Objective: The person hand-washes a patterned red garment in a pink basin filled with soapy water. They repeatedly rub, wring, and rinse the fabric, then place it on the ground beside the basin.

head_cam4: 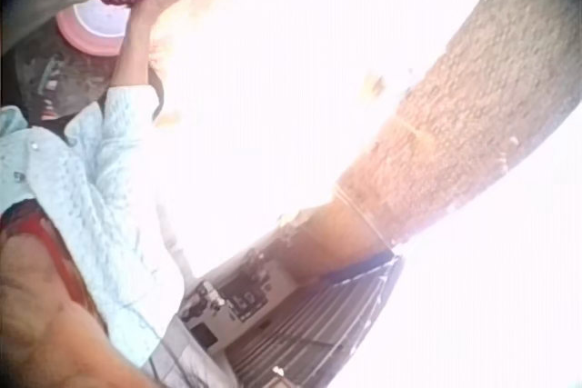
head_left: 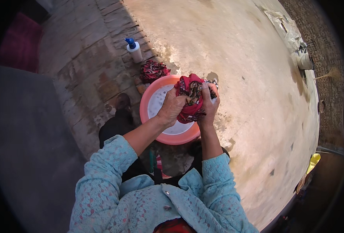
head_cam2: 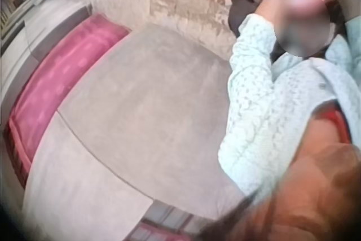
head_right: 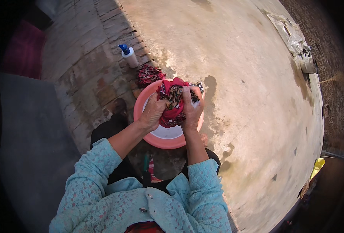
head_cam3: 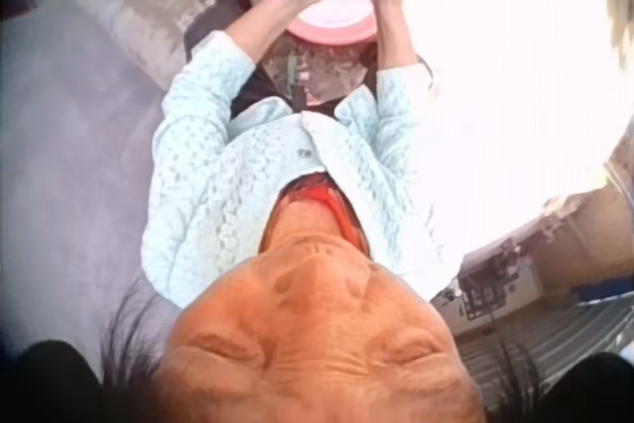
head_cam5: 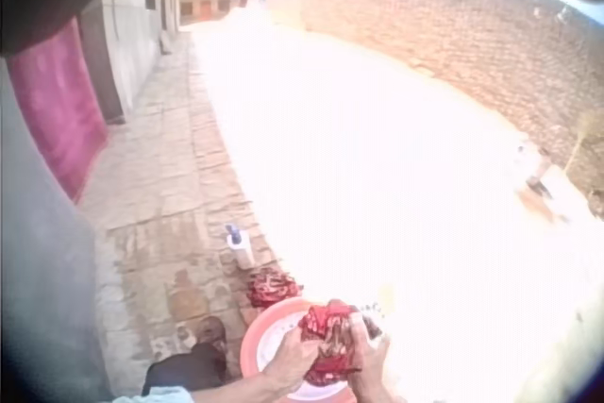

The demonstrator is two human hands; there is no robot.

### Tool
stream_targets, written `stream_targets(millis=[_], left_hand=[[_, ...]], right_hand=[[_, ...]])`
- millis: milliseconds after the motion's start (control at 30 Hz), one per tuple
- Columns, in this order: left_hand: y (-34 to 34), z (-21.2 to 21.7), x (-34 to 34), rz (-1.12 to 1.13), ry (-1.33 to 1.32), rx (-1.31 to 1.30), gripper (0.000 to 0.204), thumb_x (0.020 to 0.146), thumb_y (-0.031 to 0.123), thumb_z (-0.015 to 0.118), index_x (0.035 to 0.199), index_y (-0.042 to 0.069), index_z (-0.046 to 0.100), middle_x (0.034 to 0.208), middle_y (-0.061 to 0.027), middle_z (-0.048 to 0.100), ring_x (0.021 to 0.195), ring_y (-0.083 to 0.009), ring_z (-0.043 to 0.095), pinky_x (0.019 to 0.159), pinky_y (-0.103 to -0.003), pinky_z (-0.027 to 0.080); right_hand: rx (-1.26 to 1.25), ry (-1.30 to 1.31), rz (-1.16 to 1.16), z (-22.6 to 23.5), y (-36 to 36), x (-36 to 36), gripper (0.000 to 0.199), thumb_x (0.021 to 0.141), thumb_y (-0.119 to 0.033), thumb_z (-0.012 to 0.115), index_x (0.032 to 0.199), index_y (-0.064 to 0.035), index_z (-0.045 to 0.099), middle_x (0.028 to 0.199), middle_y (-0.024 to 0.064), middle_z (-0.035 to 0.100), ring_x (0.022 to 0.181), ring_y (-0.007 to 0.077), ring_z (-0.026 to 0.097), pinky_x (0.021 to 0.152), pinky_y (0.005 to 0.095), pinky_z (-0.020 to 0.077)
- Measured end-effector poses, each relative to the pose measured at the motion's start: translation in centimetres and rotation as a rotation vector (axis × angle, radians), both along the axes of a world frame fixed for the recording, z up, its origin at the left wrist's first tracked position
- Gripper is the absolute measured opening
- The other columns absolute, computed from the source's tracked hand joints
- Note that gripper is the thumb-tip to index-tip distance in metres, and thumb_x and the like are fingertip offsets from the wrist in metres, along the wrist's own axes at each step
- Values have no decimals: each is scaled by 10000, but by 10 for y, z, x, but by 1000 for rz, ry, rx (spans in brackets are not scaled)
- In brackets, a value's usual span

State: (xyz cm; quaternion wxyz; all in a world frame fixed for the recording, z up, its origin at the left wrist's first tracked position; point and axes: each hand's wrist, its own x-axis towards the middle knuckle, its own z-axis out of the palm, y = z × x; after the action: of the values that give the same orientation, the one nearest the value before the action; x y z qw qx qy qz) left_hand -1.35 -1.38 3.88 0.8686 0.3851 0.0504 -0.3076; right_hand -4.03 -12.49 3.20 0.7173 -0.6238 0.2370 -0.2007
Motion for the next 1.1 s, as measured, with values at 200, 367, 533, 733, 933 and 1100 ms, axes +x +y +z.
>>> stream_targets(millis=[200,367,533,733,933,1100], left_hand=[[11,-6,17,5,171,-92,97,880,193,532,892,98,547,761,9,550,688,-80,563,591,-251,478],[-1,13,-6,14,12,44,80,798,77,543,875,54,542,794,27,534,706,-44,487,642,-230,435],[11,-3,17,113,-81,48,59,840,126,542,806,78,544,714,30,545,611,-58,515,580,-233,452],[20,-28,10,-90,165,-284,291,921,216,526,1161,54,554,1057,-53,616,985,-129,590,871,-277,488],[5,-1,3,-75,99,-24,219,880,227,603,1023,61,595,944,-15,617,835,-77,583,750,-252,487],[26,-54,36,-207,77,-387,364,928,373,469,1077,64,588,954,-48,638,860,-112,609,788,-270,497]], right_hand=[[-1090,-409,171,27,57,-23,367,603,-134,827,777,-53,513,785,120,532,729,318,533,660,341,430],[71,-48,-138,-4,-6,10,110,885,-70,573,866,-57,465,804,10,545,706,64,520,610,214,448],[-534,-136,47,20,49,-18,252,751,-98,692,970,-49,575,915,111,577,779,229,569,735,313,460],[-916,-209,50,7,37,-9,282,670,-144,769,830,-70,549,727,93,555,673,309,554,584,367,441],[-148,51,-99,-17,3,0,146,876,-160,589,852,-22,549,816,65,532,759,151,482,728,294,410],[-904,-310,158,20,70,-24,279,620,-79,750,810,-55,548,820,152,526,764,344,526,670,397,427]])
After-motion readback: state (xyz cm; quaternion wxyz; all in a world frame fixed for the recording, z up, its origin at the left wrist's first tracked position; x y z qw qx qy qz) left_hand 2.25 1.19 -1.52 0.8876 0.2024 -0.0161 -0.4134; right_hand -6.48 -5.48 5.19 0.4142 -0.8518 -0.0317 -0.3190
